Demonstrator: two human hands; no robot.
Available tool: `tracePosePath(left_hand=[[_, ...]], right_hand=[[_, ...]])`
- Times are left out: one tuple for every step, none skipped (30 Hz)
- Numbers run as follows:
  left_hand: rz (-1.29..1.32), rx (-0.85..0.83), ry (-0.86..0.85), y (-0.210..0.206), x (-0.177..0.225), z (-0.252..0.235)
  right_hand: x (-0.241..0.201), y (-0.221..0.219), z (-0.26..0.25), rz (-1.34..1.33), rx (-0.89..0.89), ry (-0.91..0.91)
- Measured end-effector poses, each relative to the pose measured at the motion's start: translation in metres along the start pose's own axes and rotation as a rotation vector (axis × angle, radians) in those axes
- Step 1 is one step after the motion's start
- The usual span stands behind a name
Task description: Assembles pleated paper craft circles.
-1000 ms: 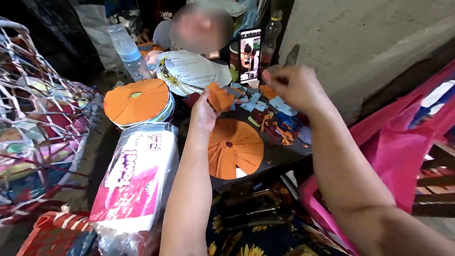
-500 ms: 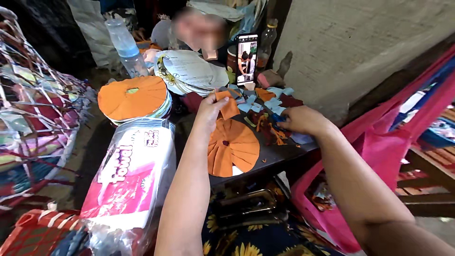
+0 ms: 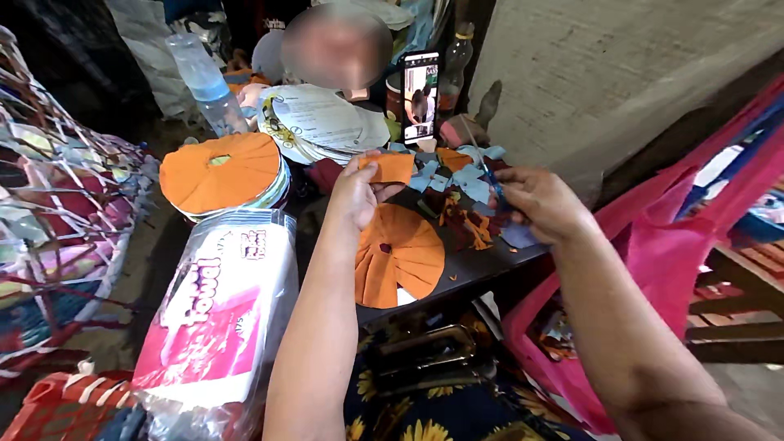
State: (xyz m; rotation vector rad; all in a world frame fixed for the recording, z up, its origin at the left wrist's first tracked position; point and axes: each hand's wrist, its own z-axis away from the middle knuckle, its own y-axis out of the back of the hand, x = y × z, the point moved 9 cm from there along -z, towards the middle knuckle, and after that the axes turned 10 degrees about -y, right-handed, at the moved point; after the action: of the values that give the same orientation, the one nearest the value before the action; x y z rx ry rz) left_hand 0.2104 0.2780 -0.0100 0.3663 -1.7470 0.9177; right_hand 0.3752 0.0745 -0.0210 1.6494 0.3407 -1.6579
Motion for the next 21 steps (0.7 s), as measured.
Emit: tracePosePath(left_hand=[[0.033,-0.007,-0.014,-0.001,0.002,0.001],[0.067,-0.017,-0.033,-0.002,0.004,0.001],[0.100,-0.020,-0.055,-0.003,0.007,0.001],[0.135,-0.019,-0.079,-0.004,0.009,0.001],[0.161,-0.017,-0.102,-0.004,0.011,0.002],[0.181,-0.012,-0.122,-0.004,0.013,0.002],[0.200,-0.016,-0.139,-0.004,0.014,0.002],[0.216,-0.017,-0.155,-0.004,0.016,0.002],[0.224,-0.022,-0.171,-0.005,0.017,0.002],[0.231,-0.032,-0.187,-0.006,0.018,0.003],[0.235,-0.045,-0.201,-0.008,0.020,0.003],[0.236,-0.050,-0.209,-0.009,0.021,0.004],[0.237,-0.050,-0.217,-0.009,0.022,0.005],[0.239,-0.047,-0.224,-0.010,0.022,0.005],[0.245,-0.045,-0.228,-0.010,0.023,0.006],[0.252,-0.044,-0.232,-0.011,0.023,0.007],[0.256,-0.043,-0.235,-0.012,0.023,0.007],[0.262,-0.040,-0.239,-0.013,0.023,0.007],[0.272,-0.031,-0.241,-0.013,0.022,0.007],[0.279,-0.020,-0.244,-0.013,0.022,0.007],[0.282,-0.010,-0.248,-0.012,0.022,0.007]], right_hand=[[0.002,-0.010,0.007,-0.156,-0.009,0.016],[0.003,-0.020,0.016,-0.277,-0.019,0.028],[0.003,-0.031,0.025,-0.361,-0.032,0.044],[0.002,-0.044,0.034,-0.428,-0.054,0.062],[0.003,-0.057,0.041,-0.484,-0.107,0.083],[0.003,-0.071,0.047,-0.525,-0.190,0.101],[0.004,-0.085,0.051,-0.545,-0.292,0.115],[0.004,-0.099,0.055,-0.554,-0.380,0.116],[0.004,-0.110,0.057,-0.546,-0.447,0.094],[0.004,-0.119,0.059,-0.529,-0.489,0.069],[0.003,-0.126,0.060,-0.507,-0.515,0.047],[0.001,-0.132,0.062,-0.469,-0.527,0.031],[-0.002,-0.137,0.063,-0.432,-0.524,0.021],[-0.004,-0.140,0.065,-0.405,-0.513,0.014],[-0.007,-0.143,0.066,-0.388,-0.506,0.012],[-0.009,-0.145,0.067,-0.384,-0.502,0.014],[-0.011,-0.146,0.066,-0.389,-0.495,0.019],[-0.013,-0.147,0.066,-0.396,-0.487,0.026],[-0.015,-0.147,0.064,-0.402,-0.477,0.034],[-0.017,-0.146,0.063,-0.406,-0.463,0.042],[-0.018,-0.145,0.061,-0.405,-0.444,0.054]])
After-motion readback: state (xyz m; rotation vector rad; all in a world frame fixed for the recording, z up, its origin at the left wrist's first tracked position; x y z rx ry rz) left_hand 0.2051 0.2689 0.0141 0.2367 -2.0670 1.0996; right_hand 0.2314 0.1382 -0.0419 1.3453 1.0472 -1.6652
